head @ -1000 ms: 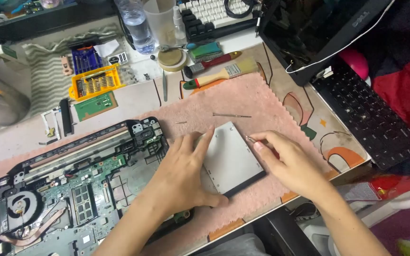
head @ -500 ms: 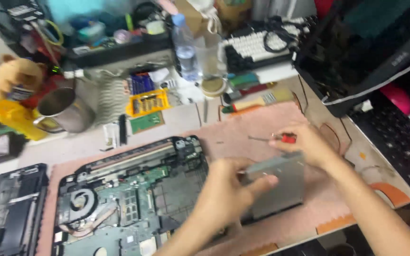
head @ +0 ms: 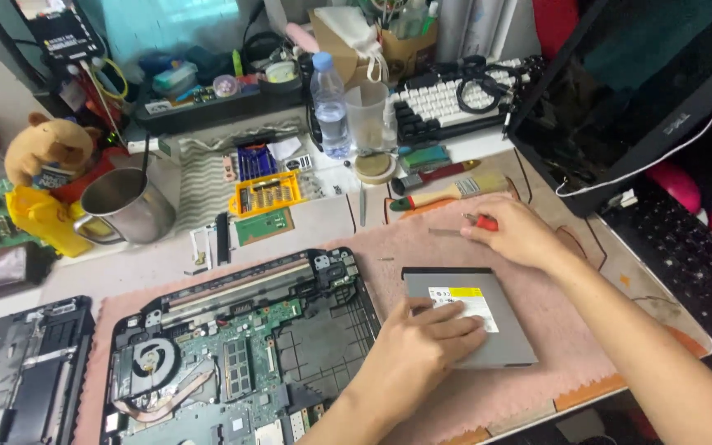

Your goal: Removing an optical drive from a laptop and disconnecting internal ribbon cables during a repair.

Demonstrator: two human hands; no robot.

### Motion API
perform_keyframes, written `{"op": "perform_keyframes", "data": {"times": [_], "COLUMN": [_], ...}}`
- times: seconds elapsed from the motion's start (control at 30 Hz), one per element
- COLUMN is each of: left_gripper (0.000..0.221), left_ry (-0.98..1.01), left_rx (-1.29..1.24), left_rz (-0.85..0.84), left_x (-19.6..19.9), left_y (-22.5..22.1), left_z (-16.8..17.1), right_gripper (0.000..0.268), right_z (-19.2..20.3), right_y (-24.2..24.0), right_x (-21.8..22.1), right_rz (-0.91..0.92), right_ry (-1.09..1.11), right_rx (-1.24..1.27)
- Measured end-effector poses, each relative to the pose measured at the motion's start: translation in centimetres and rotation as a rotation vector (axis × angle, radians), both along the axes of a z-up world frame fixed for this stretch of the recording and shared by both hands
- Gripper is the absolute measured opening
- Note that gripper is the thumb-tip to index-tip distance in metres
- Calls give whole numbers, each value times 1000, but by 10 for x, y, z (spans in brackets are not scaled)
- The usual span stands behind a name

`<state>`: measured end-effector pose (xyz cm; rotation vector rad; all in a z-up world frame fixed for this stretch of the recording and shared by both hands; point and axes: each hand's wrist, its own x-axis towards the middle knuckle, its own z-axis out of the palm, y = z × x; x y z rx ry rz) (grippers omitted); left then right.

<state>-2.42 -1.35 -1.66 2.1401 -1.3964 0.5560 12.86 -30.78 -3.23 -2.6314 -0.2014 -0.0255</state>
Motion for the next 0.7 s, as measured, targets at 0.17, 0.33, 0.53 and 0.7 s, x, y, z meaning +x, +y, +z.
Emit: {"op": "perform_keyframes", "data": {"times": [0.17,0.33,0.53,0.7], "left_gripper": [67,50,36,35], "left_ry": [244,393,396,538], "left_rx": [189,119,32,-73], "left_rz": [-121,-167,12,114], "left_x": [-2,5,38,70], "left_y": [13,19,31,19], "left_z": [-10,5,24,22], "right_gripper": [33,28,57,24], "right_z": [-11,42,101,143], "right_y": [-14,-10,-24,-6], "right_x": [3,-34,-72,-90], "right_rz": [116,21,167,181], "right_ry": [-79,48,196,139], "right_rx": [-1,21,-200,-198]}}
